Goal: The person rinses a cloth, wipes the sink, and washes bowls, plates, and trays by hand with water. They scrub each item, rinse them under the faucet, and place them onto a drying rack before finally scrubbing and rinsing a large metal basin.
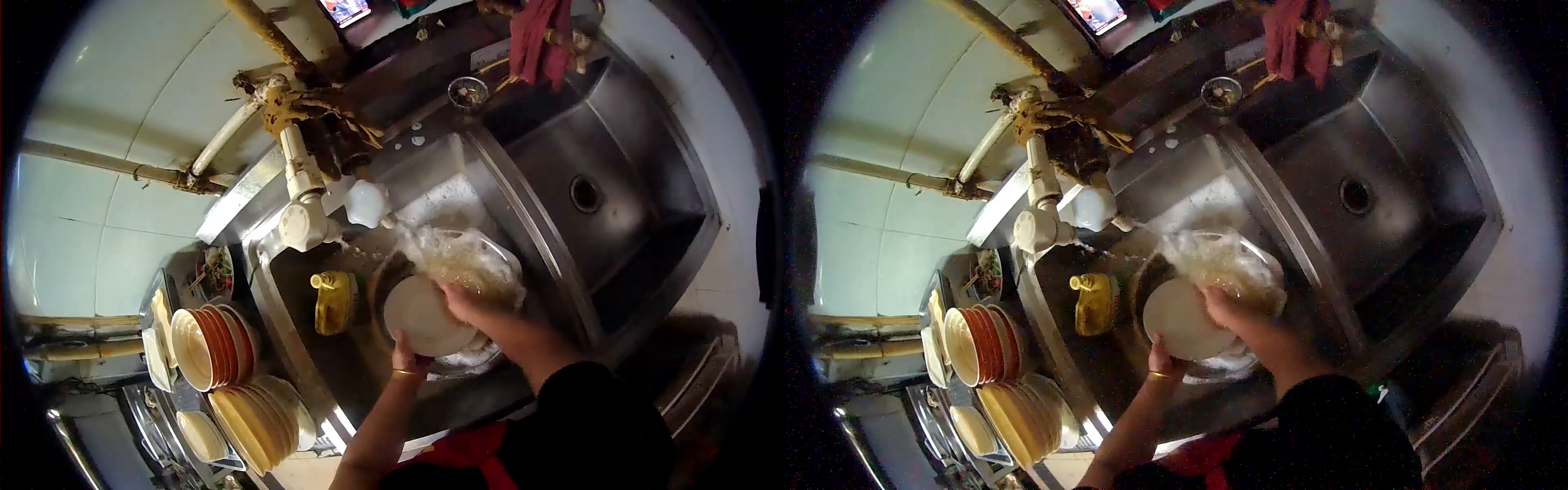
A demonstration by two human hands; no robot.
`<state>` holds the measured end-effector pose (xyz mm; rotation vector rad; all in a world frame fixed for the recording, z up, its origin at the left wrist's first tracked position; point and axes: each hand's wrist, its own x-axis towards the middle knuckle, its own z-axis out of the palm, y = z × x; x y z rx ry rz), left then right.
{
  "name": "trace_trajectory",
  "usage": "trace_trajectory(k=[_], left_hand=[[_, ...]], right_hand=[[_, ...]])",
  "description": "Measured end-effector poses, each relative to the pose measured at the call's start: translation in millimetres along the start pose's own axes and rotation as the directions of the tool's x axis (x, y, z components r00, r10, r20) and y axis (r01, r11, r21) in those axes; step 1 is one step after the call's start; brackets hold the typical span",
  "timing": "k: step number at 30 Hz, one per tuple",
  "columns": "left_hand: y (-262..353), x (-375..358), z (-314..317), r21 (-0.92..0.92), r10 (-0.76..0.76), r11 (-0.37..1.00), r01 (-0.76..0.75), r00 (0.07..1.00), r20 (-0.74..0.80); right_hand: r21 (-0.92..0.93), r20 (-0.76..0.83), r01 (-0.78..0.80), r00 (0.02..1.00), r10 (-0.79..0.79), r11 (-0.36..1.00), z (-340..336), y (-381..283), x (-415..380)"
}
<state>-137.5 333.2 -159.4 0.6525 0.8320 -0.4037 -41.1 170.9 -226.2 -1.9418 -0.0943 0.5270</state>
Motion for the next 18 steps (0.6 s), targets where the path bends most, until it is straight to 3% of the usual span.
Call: trace_trajectory(k=[2, 3, 4, 5, 7, 9, 11, 12, 14, 15, 17, 18], left_hand=[[12.8, -15.0, 29.6, 0.055, -0.018, 0.998, 0.018, 1.000, -0.005], [16.1, -20.9, 41.5, 0.076, -0.023, 0.997, 0.023, 1.000, -0.007], [11.2, -13.9, 33.6, 0.120, -0.012, 0.993, 0.011, 1.000, 0.001], [4.0, -2.1, 17.3, 0.170, -0.002, 0.985, 0.001, 1.000, 0.006], [3.2, -14.9, 19.1, 0.243, -0.006, 0.970, 0.012, 1.000, -0.025], [15.5, -61.9, 58.5, 0.282, -0.031, 0.958, 0.055, 0.996, -0.089], [18.9, -65.1, 35.2, 0.280, 0.091, 0.958, -0.062, 0.992, -0.092], [25.6, -69.9, 28.2, 0.265, 0.166, 0.955, -0.136, 0.982, -0.095], [39.6, -96.6, 50.2, 0.218, 0.346, 0.925, -0.311, 0.927, -0.145], [44.3, -96.0, 52.4, 0.240, 0.421, 0.890, -0.387, 0.901, -0.108], [48.3, -94.9, 48.4, 0.268, 0.559, 0.805, -0.530, 0.829, -0.040], [43.8, -91.5, 49.5, 0.246, 0.610, 0.776, -0.580, 0.790, -0.062]], right_hand=[[0.232, -0.002, -0.059, 0.998, 0.061, 0.971, 1.3, -32.1, -43.4], [0.256, -0.001, 0.017, 1.000, -0.018, 0.966, 11.6, -42.4, -63.5], [0.145, -0.024, 0.242, 0.970, -0.241, 0.959, 28.8, -28.7, -75.5], [-0.186, 0.080, 0.459, 0.889, -0.452, 0.869, 26.5, -45.8, -86.2], [-0.229, -0.035, 0.484, 0.863, -0.504, 0.845, 33.3, -67.9, -78.2], [-0.236, 0.016, 0.463, 0.881, -0.473, 0.854, -2.5, -109.2, -51.9], [-0.446, -0.186, 0.283, 0.899, -0.397, 0.849, 11.6, -75.1, -20.2], [-0.229, -0.283, 0.168, 0.931, -0.231, 0.959, 14.6, -70.2, -15.0], [-0.117, -0.428, 0.156, 0.883, -0.192, 0.981, 30.1, -28.9, -2.6], [0.158, -0.426, 0.036, 0.904, 0.036, 0.987, 22.4, -51.4, -14.8], [0.635, -0.236, -0.213, 0.862, 0.449, 0.742, 9.1, -99.0, -45.1], [0.818, -0.206, -0.099, 0.870, 0.448, 0.567, 17.2, -110.0, -54.1]])
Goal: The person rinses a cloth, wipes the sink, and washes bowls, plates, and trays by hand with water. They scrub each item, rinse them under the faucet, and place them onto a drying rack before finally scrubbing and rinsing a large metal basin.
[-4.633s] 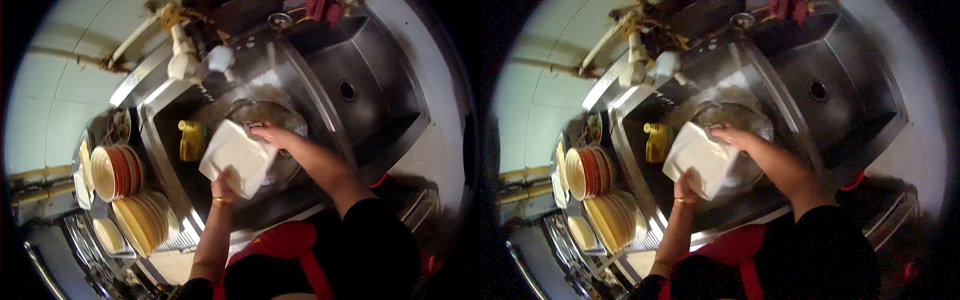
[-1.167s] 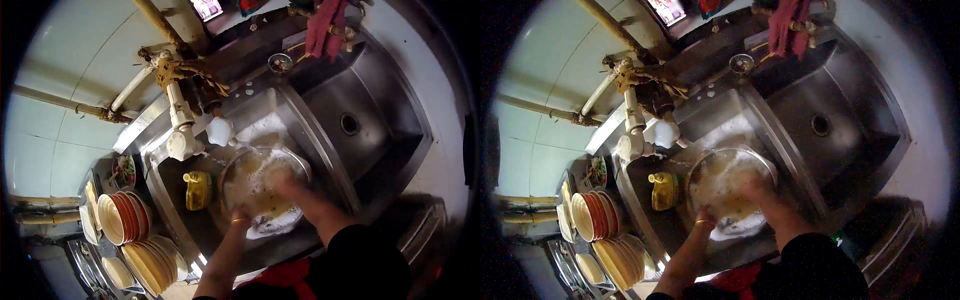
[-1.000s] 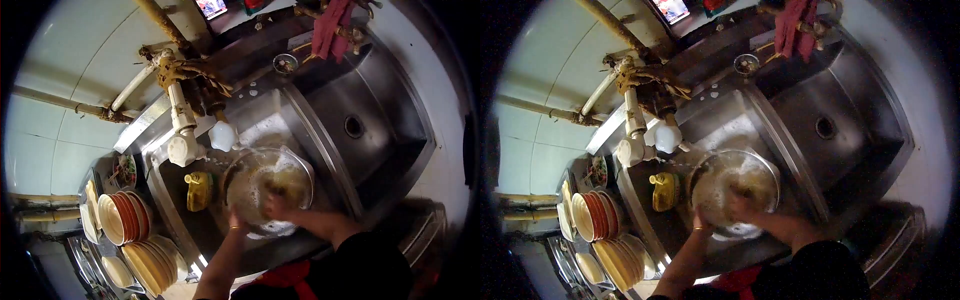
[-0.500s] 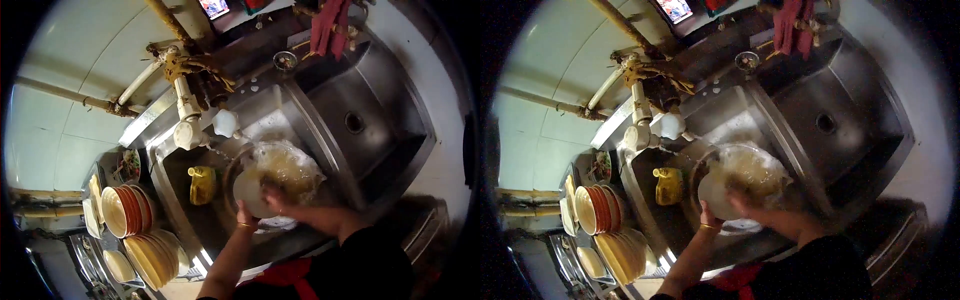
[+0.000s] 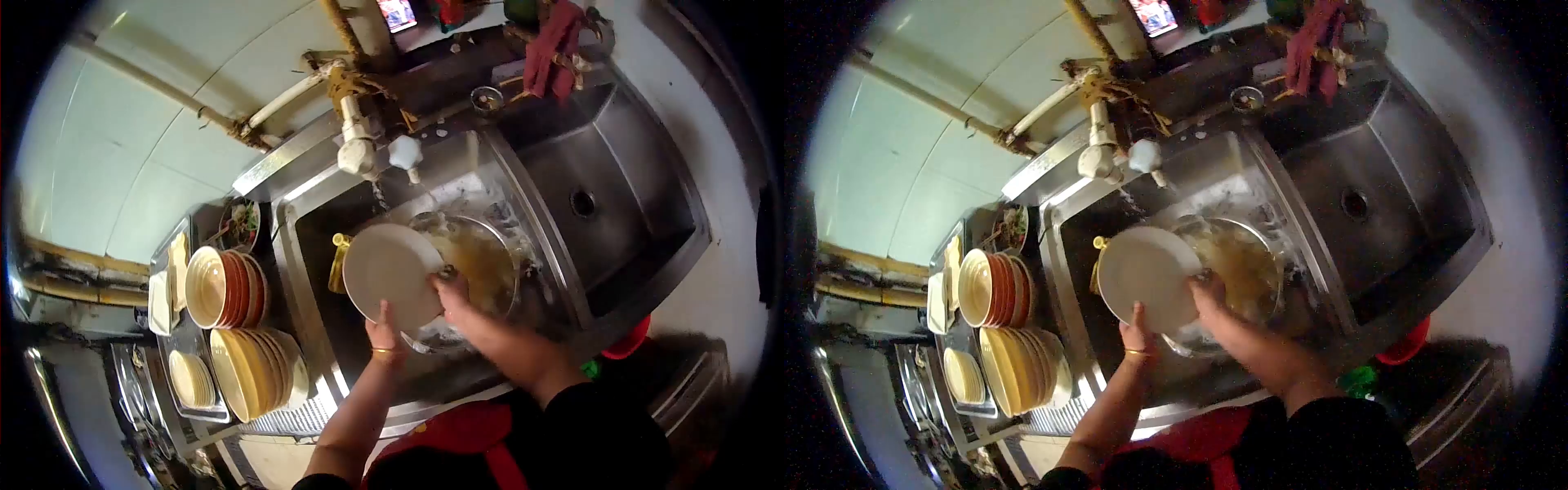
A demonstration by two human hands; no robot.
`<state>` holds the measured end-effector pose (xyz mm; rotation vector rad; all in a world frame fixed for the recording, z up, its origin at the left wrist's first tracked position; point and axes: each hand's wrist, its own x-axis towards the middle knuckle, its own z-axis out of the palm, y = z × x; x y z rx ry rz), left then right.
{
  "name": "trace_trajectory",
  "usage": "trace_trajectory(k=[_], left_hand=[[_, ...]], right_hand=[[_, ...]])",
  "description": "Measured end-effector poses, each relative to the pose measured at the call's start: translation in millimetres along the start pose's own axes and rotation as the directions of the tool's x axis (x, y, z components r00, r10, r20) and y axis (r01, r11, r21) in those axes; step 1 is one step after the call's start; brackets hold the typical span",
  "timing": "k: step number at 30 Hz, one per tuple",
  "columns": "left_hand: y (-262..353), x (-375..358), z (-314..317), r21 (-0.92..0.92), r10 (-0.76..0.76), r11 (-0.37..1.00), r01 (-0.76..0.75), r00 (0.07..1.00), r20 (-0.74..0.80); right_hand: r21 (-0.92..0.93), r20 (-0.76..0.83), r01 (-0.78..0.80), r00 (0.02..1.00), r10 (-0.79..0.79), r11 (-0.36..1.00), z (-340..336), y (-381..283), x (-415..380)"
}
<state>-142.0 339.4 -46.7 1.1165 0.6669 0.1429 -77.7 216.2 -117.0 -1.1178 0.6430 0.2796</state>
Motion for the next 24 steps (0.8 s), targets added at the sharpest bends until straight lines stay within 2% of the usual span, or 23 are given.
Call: trace_trajectory(k=[2, 3, 4, 6, 7, 8, 9, 11, 12, 13, 14, 17, 18, 19, 21, 24], left_hand=[[-43.5, 12.5, -2.3, 0.209, 0.237, 0.952, -0.223, 0.970, -0.047], [-45.7, 9.4, 1.0, 0.319, 0.352, 0.893, -0.318, 0.935, -0.053], [-39.4, 7.8, -5.2, 0.290, 0.444, 0.850, -0.440, 0.894, 0.054], [25.1, -4.7, -7.3, 0.312, 0.141, 0.925, -0.217, 0.958, 0.249], [54.8, -5.3, -20.6, 0.343, -0.019, 0.934, -0.103, 0.942, 0.336], [70.3, 8.6, -47.1, 0.381, -0.080, 0.913, -0.146, 0.851, 0.519], [86.5, 8.5, -50.7, 0.402, -0.074, 0.897, -0.186, 0.832, 0.550], [71.1, 6.8, -47.8, 0.063, 0.072, 0.993, -0.099, 0.940, 0.334], [54.8, 0.0, -42.4, 0.216, 0.167, 0.950, -0.223, 0.953, 0.251], [36.2, -8.6, -32.6, 0.371, 0.274, 0.870, -0.325, 0.944, 0.185], [27.4, -32.7, -10.4, 0.199, 0.409, 0.877, -0.437, 0.897, 0.168], [71.0, -25.1, -35.9, 0.415, 0.224, 0.828, -0.376, 0.901, 0.371], [97.2, -19.7, -51.4, 0.514, 0.065, 0.795, -0.322, 0.888, 0.455], [114.2, -17.9, -57.3, 0.461, 0.044, 0.825, -0.328, 0.850, 0.525], [113.5, -24.5, -45.5, 0.115, 0.188, 0.964, -0.241, 0.919, 0.347], [61.0, -18.0, -45.3, 0.256, 0.369, 0.862, -0.438, 0.888, 0.276]], right_hand=[[0.160, 0.047, -0.085, 0.996, 0.079, 0.983, 16.4, 6.9, -29.3], [0.240, 0.074, -0.133, 0.990, 0.119, 0.962, 20.9, 13.3, -42.0], [0.322, 0.098, -0.207, 0.978, 0.185, 0.924, 24.8, 20.1, -44.1], [0.365, 0.151, -0.325, 0.945, 0.289, 0.872, 20.9, -12.8, -48.0], [0.383, 0.181, -0.386, 0.922, 0.341, 0.839, 14.0, -26.1, -49.5], [0.297, 0.389, -0.483, 0.849, 0.358, 0.824, -5.8, -14.0, -26.3], [0.290, 0.337, -0.385, 0.898, 0.283, 0.876, -3.1, -23.5, -36.8], [0.225, 0.188, -0.265, 0.956, 0.225, 0.938, 8.7, -27.9, -66.6], [0.213, 0.231, -0.305, 0.939, 0.255, 0.928, 16.4, -24.4, -74.3], [0.315, 0.312, -0.339, 0.919, 0.241, 0.886, 22.0, -14.3, -76.7], [0.404, 0.392, -0.386, 0.892, 0.224, 0.829, 27.6, -4.4, -79.3], [0.438, 0.309, -0.369, 0.918, 0.247, 0.820, 16.9, 0.8, -72.3], [0.365, 0.345, -0.396, 0.898, 0.273, 0.842, 9.6, -16.5, -76.7], [0.341, 0.365, -0.271, 0.921, 0.139, 0.900, 10.2, -15.5, -73.8], [0.314, 0.356, -0.258, 0.924, 0.138, 0.914, 29.8, -28.7, -107.6], [0.398, 0.527, -0.444, 0.827, 0.197, 0.802, 55.4, -3.2, -104.5]])
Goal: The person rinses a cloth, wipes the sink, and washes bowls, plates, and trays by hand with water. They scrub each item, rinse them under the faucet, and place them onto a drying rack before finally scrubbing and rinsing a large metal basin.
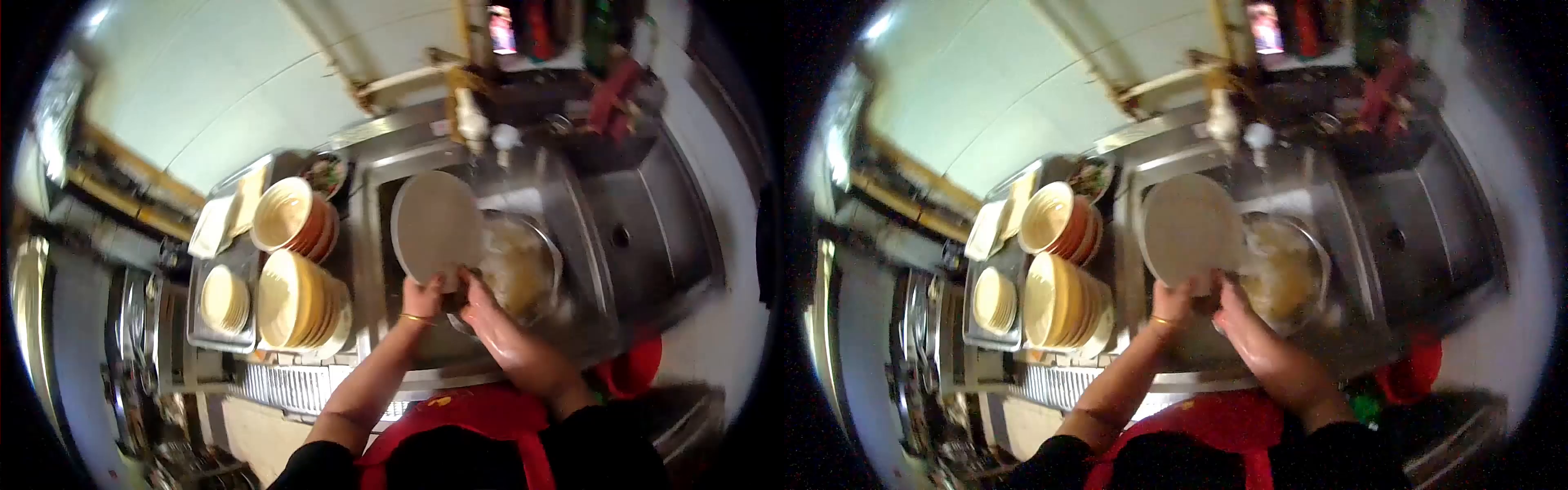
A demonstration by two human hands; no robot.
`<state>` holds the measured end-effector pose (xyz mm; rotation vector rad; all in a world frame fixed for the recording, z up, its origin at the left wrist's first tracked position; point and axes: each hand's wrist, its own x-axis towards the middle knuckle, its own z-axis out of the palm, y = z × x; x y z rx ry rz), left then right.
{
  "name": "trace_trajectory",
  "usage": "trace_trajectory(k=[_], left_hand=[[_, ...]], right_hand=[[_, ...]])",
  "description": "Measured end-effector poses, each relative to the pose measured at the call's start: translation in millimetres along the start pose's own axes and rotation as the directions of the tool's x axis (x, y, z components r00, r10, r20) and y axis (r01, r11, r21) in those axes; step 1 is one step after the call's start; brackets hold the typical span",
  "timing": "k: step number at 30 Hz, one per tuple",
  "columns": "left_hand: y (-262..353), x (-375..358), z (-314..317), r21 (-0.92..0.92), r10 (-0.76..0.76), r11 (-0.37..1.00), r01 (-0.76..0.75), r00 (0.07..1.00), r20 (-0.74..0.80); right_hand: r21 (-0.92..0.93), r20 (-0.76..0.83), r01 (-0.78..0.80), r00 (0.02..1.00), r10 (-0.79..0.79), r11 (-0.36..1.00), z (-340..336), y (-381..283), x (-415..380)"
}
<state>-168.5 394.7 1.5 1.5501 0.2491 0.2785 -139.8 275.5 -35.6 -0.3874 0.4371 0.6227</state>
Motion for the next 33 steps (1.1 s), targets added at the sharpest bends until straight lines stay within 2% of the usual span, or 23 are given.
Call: trace_trajectory(k=[1, 2, 3, 4, 6, 7, 9, 11, 13, 15, 16, 19, 20, 22, 23, 25, 28, 29, 31, 32, 33], left_hand=[[-1.4, -3.1, -0.6, 0.029, 0.047, 0.999, -0.046, 0.998, -0.042], [17.9, -6.0, -8.2, 0.000, 0.011, 1.000, -0.011, 0.998, -0.059], [38.5, -5.1, -21.0, -0.030, -0.023, 0.999, 0.020, 0.997, -0.073], [22.7, 4.4, -53.1, -0.092, -0.024, 0.995, 0.023, 1.000, -0.001], [79.5, 0.2, -97.0, -0.147, -0.187, 0.974, 0.174, 0.979, -0.077], [112.7, -2.3, -116.1, -0.182, -0.264, 0.952, 0.245, 0.961, -0.087], [155.0, -11.9, -158.4, -0.339, -0.345, 0.890, 0.304, 0.936, -0.067], [207.5, -19.7, -189.6, -0.234, -0.174, 0.963, 0.134, 0.971, -0.161], [231.5, -20.8, -221.8, -0.215, -0.164, 0.972, 0.097, 0.933, -0.320], [240.9, -20.7, -249.7, -0.256, -0.135, 0.965, 0.058, 0.946, -0.294], [243.6, -20.2, -254.3, -0.238, -0.146, 0.967, 0.089, 0.961, -0.235], [228.1, -6.7, -237.1, -0.386, -0.107, 0.922, 0.015, 0.970, -0.220], [227.7, -4.6, -226.3, -0.340, -0.156, 0.938, 0.069, 0.960, -0.234], [225.2, 3.1, -215.1, -0.415, -0.209, 0.899, 0.136, 0.968, -0.135], [230.7, 4.5, -208.1, -0.429, -0.235, 0.885, 0.181, 0.969, -0.077], [227.1, 10.1, -194.2, -0.466, -0.230, 0.867, 0.175, 0.971, -0.064], [229.1, 9.3, -189.8, -0.501, -0.202, 0.852, 0.151, 0.978, -0.049], [232.1, 8.5, -188.9, -0.509, -0.189, 0.849, 0.141, 0.981, -0.043], [247.5, 4.1, -203.3, -0.512, -0.136, 0.856, 0.066, 0.986, -0.101], [261.2, -0.3, -212.0, -0.518, -0.154, 0.855, 0.006, 0.958, -0.243], [250.2, 2.6, -249.9, -0.519, -0.094, 0.850, -0.093, 0.942, -0.323]], right_hand=[[-0.090, -0.055, -0.116, 0.992, 0.111, 0.989, -14.2, 0.3, 14.5], [-0.140, 0.002, -0.122, 0.992, 0.124, 0.983, -13.1, -4.2, 6.4], [-0.209, -0.064, -0.055, 0.997, 0.042, 0.976, -36.7, -5.8, 26.6], [-0.275, 0.110, 0.063, 0.993, -0.034, 0.959, -36.9, -18.8, 22.0], [-0.369, 0.019, 0.077, 0.997, -0.075, 0.926, -43.8, -50.0, 25.5], [-0.323, -0.098, 0.045, 0.992, -0.081, 0.945, -22.6, -69.8, 5.4], [-0.336, -0.107, 0.069, 0.988, -0.111, 0.939, -38.6, -96.6, -3.5], [-0.399, -0.206, 0.059, 0.967, -0.153, 0.915, -64.5, -114.1, -14.7], [-0.430, -0.175, 0.046, 0.975, -0.134, 0.902, -103.7, -125.7, -22.5], [-0.427, -0.190, 0.040, 0.973, -0.133, 0.903, -115.4, -123.9, -21.8], [-0.412, -0.224, 0.040, 0.964, -0.144, 0.910, -120.8, -120.8, -23.5], [-0.427, -0.334, 0.019, 0.926, -0.177, 0.904, -111.2, -103.3, -30.4], [-0.432, -0.340, 0.001, 0.926, -0.163, 0.902, -112.8, -99.6, -25.9], [-0.413, -0.285, -0.015, 0.952, -0.114, 0.911, -101.3, -95.2, -23.0], [-0.423, -0.303, -0.004, 0.943, -0.138, 0.906, -92.4, -93.7, -24.5], [-0.440, -0.337, 0.019, 0.923, -0.185, 0.898, -79.6, -92.1, -26.8], [-0.356, -0.215, 0.037, 0.969, -0.120, 0.934, -108.8, -100.2, -23.5], [-0.359, -0.228, 0.039, 0.965, -0.128, 0.933, -116.6, -101.9, -23.8], [-0.357, -0.260, 0.049, 0.954, -0.150, 0.933, -126.3, -103.5, -27.9], [-0.354, -0.242, 0.052, 0.959, -0.146, 0.934, -131.4, -104.8, -29.9], [-0.348, -0.226, 0.060, 0.963, -0.146, 0.935, -135.1, -105.4, -33.9]])
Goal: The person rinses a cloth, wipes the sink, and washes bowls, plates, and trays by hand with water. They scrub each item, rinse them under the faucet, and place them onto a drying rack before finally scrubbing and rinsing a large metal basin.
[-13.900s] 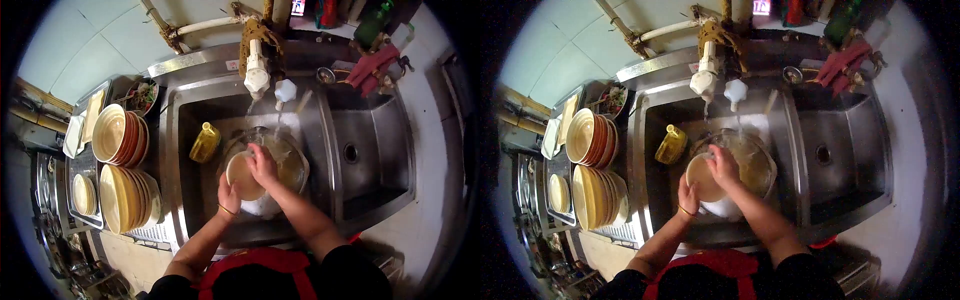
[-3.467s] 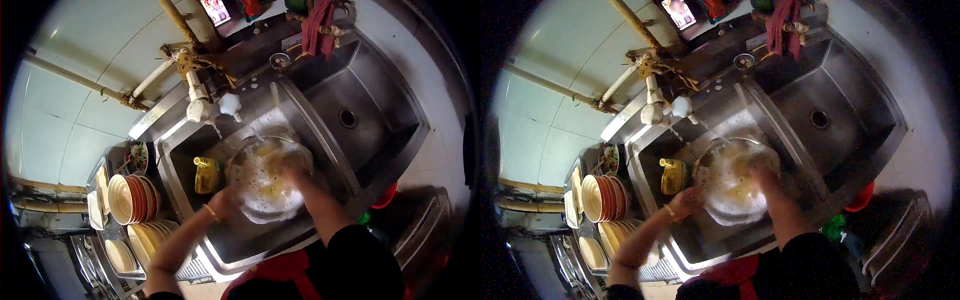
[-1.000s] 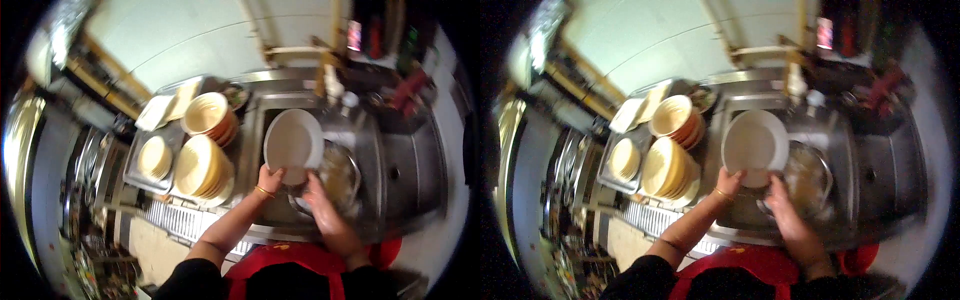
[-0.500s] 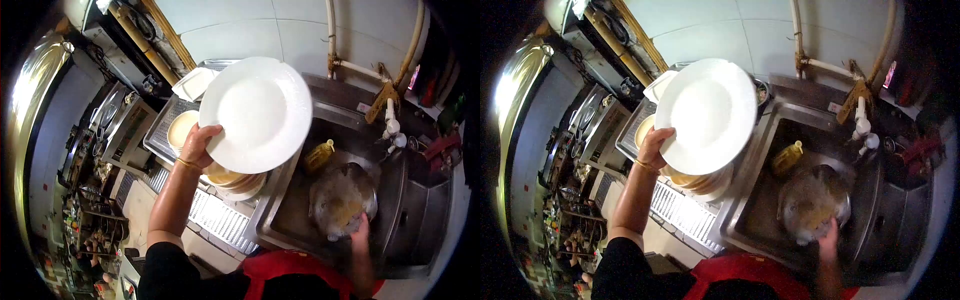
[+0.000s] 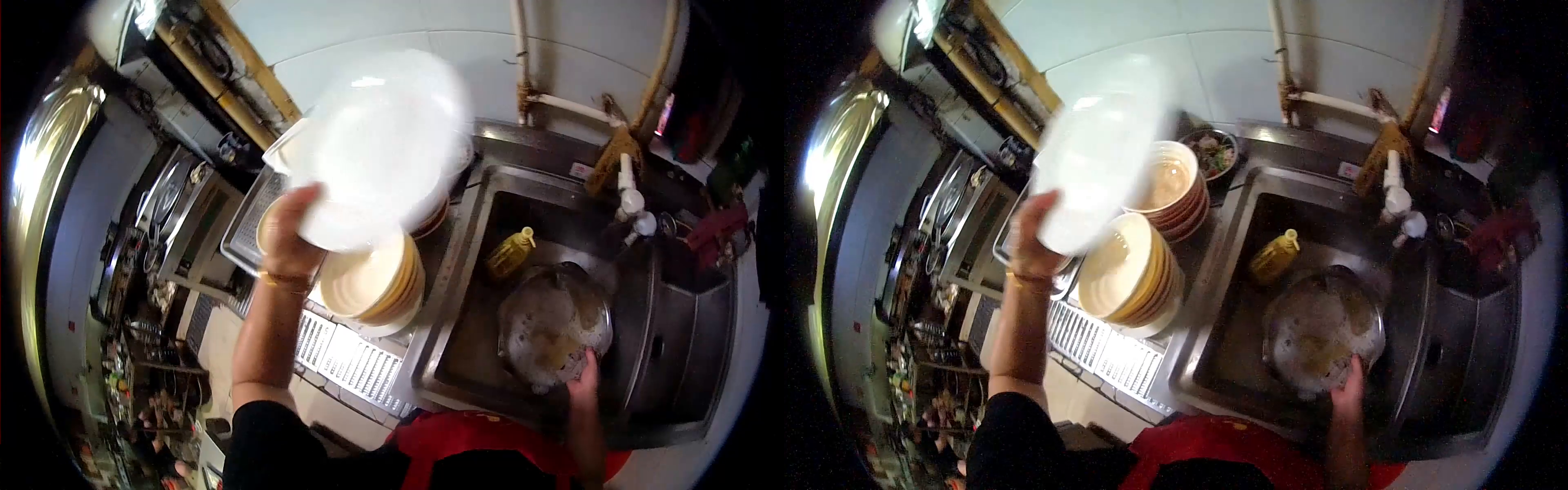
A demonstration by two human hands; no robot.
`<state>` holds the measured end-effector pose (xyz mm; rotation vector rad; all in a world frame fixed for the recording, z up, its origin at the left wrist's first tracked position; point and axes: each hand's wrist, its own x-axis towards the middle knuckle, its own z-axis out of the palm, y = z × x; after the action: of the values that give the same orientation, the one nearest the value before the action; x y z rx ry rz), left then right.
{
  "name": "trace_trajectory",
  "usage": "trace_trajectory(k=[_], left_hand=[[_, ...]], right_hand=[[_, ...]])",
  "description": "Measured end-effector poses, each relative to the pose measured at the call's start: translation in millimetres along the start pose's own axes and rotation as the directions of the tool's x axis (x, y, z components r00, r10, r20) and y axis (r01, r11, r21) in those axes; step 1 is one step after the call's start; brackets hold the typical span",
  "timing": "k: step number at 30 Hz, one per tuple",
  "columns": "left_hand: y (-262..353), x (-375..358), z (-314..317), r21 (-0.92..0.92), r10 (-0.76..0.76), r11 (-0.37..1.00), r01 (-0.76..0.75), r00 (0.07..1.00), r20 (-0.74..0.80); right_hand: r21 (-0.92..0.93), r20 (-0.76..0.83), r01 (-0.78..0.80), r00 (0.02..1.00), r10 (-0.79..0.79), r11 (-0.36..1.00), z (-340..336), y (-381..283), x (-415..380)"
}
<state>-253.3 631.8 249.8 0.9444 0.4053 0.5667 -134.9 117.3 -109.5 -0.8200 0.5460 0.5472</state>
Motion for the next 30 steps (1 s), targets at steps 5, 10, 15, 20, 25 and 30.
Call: trace_trajectory(k=[5, 10, 15, 20, 25, 30], left_hand=[[99.0, 83.4, -205.3, 0.253, 0.496, 0.848, -0.465, 0.866, -0.069], [94.4, 89.8, -275.8, 0.558, 0.730, 0.684, -0.470, 0.445, -0.519], [77.1, 109.3, -397.0, 0.318, 0.207, 0.947, 0.043, 0.676, -0.707], [32.1, 106.2, -342.1, 0.330, 0.111, 0.916, 0.227, 0.648, -0.753], [22.9, 120.7, -349.4, 0.459, 0.211, 0.814, 0.357, 0.553, -0.806], [33.6, 128.4, -337.2, 0.556, 0.390, 0.770, 0.314, 0.457, -0.799]], right_hand=[[0.005, -0.054, -0.018, 0.998, 0.018, 1.000, -51.5, 4.5, 5.4], [0.027, -0.244, 0.104, 0.965, -0.094, 0.994, -11.9, 15.0, -7.8], [-0.115, -0.192, 0.199, 0.957, -0.218, 0.973, -18.4, 25.4, 10.0], [-0.010, -0.289, 0.119, 0.950, -0.117, 0.993, 42.1, 3.7, -19.7], [-0.139, -0.411, 0.057, 0.905, -0.110, 0.989, 26.4, 13.6, -3.9], [-0.096, -0.351, 0.232, 0.902, -0.251, 0.968, 1.6, 32.6, 26.8]])
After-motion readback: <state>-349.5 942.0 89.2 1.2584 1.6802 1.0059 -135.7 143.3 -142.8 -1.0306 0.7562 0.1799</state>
